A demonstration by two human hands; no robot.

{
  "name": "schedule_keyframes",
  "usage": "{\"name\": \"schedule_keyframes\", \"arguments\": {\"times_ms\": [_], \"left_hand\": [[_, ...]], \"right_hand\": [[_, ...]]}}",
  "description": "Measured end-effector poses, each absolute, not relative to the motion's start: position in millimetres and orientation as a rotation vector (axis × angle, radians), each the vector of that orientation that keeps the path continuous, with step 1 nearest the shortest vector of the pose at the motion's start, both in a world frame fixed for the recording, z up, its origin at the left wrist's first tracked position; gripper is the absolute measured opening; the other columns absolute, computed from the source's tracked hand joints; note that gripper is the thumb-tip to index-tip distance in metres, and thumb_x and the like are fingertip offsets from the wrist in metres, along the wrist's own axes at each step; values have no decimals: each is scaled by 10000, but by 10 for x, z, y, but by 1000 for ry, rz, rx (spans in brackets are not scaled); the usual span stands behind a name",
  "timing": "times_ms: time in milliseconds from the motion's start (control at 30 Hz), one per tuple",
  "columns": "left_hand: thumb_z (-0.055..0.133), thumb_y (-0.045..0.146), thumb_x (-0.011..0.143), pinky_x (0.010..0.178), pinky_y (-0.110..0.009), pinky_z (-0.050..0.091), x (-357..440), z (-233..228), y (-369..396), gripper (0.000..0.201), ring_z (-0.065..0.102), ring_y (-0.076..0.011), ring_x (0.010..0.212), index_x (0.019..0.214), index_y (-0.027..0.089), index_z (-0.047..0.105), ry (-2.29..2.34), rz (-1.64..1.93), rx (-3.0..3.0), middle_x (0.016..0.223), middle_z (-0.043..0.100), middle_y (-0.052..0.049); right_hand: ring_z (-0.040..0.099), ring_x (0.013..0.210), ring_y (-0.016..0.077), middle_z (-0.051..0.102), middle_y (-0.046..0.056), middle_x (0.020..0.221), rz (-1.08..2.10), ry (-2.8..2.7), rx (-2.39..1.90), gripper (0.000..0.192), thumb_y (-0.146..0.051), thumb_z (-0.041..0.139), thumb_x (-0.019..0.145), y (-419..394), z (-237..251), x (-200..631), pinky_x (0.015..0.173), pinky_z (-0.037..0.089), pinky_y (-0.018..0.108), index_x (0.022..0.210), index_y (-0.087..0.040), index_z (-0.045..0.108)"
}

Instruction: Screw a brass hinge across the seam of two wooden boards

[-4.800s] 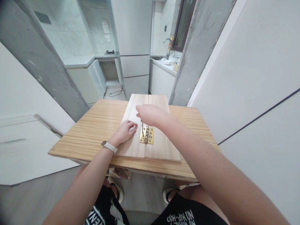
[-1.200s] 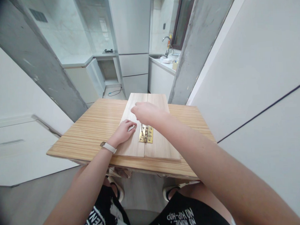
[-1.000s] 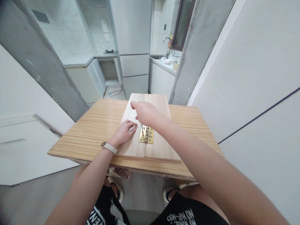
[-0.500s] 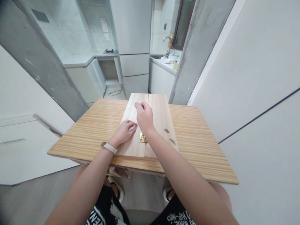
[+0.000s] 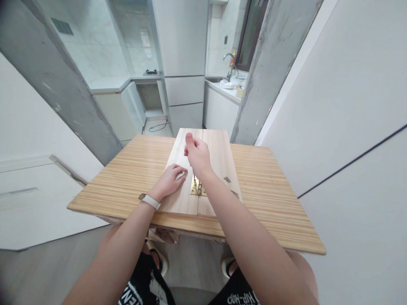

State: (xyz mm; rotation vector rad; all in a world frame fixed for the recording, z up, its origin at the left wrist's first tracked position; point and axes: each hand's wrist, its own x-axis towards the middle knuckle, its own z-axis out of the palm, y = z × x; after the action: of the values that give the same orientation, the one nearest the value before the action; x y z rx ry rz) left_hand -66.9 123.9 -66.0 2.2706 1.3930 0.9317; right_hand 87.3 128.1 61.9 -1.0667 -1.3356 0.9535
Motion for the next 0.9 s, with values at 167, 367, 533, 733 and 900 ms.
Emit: {"name": "schedule_keyframes", "arguments": {"times_ms": [167, 367, 533, 733, 900], "left_hand": [[644, 242, 964, 1065, -453, 512, -669, -645, 1230, 234, 631, -269, 1126, 1166, 226, 760, 1401, 925, 2289, 1138, 661, -106], [650, 238, 961, 1056, -446, 511, -673, -645, 1234, 203, 629, -265, 1112, 1134, 217, 755, 1403, 920, 2287, 1139, 661, -106], [652, 241, 963, 1072, -453, 506, -673, -671, 1244, 234, 626, -270, 1127, 1173, 219, 755, 1400, 926, 2281, 1144, 658, -108], [677, 221, 945, 1073, -436, 511, -678, -677, 1249, 241, 637, -263, 1129, 1168, 237, 766, 1390, 954, 2270, 1135, 661, -100], [669, 224, 953, 1072, -440, 506, -677, -667, 1248, 230, 634, -266, 1134, 1159, 231, 771, 1388, 947, 2262, 1145, 663, -105]], "right_hand": [[464, 595, 167, 447, -10, 658, 665, -1134, -1250, 656, -866, 112, 949, 1158, 569, 722, 556, 403, 296, 743, -281, 325], [476, 631, 182, 397, -13, 637, 573, -1092, -1264, 607, -808, 138, 983, 1021, 611, 653, 596, 428, 314, 719, -283, 291], [387, 486, 137, 369, -33, 517, 800, -1075, -1133, 663, -840, 354, 948, 1184, 629, 721, 484, 325, 311, 596, -280, 311], [341, 418, 98, 366, -44, 426, 1297, -1531, -886, 780, -966, 528, 759, 1447, 728, 941, 451, 247, 292, 488, -265, 324], [400, 488, 117, 430, -34, 511, 1063, -1384, -980, 745, -967, 508, 759, 1438, 649, 927, 494, 311, 291, 574, -251, 418]]}}
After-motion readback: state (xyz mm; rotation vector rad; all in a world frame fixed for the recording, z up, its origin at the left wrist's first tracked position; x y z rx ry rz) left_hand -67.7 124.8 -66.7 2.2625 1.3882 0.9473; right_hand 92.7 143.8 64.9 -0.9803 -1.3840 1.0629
